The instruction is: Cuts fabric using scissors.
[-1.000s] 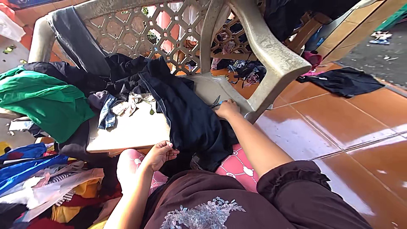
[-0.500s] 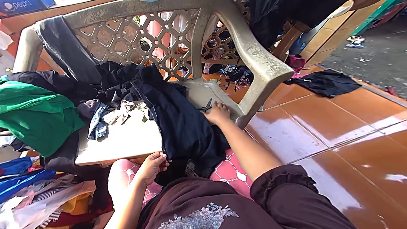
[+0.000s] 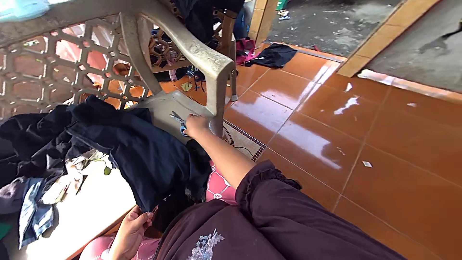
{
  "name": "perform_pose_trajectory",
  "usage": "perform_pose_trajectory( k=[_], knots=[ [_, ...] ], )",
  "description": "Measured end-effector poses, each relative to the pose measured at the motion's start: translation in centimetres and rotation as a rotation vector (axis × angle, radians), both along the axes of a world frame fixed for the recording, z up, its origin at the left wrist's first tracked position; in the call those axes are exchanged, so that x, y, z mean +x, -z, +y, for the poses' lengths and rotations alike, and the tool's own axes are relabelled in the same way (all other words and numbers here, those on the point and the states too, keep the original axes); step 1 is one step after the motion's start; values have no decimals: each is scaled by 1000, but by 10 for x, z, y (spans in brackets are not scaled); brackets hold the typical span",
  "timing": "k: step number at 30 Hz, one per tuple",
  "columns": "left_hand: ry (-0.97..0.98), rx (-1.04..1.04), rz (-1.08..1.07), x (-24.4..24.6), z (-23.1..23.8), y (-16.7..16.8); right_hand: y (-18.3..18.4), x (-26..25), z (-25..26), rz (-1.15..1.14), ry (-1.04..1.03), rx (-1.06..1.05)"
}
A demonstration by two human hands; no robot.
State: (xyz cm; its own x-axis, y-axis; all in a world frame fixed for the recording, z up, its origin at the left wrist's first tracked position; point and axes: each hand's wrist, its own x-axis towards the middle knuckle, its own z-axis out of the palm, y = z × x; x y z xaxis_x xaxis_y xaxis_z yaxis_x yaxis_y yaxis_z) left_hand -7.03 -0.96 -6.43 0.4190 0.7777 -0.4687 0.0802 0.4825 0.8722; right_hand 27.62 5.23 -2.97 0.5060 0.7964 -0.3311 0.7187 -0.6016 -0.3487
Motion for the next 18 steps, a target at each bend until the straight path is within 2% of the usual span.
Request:
perform_pose_trajectory(
  k=[4,7,10,13,16,18],
  knots=[
    [227,-68,138,3,15,-12,-17,13,-22,66,-106,-123],
    [389,-136,93,13,37,-19,-10,42,-31,290,-82,-11],
    [483,-86,-117,33,60,-30,12,55,-53,631,31,302],
    [497,71,-429,52,77,-51,25,41,-90,539,18,456],
    [451,157,-748,61,83,-60,34,17,-115,512,-13,415],
    [437,191,-835,64,83,-57,37,0,-119,511,-10,425]
  ],
)
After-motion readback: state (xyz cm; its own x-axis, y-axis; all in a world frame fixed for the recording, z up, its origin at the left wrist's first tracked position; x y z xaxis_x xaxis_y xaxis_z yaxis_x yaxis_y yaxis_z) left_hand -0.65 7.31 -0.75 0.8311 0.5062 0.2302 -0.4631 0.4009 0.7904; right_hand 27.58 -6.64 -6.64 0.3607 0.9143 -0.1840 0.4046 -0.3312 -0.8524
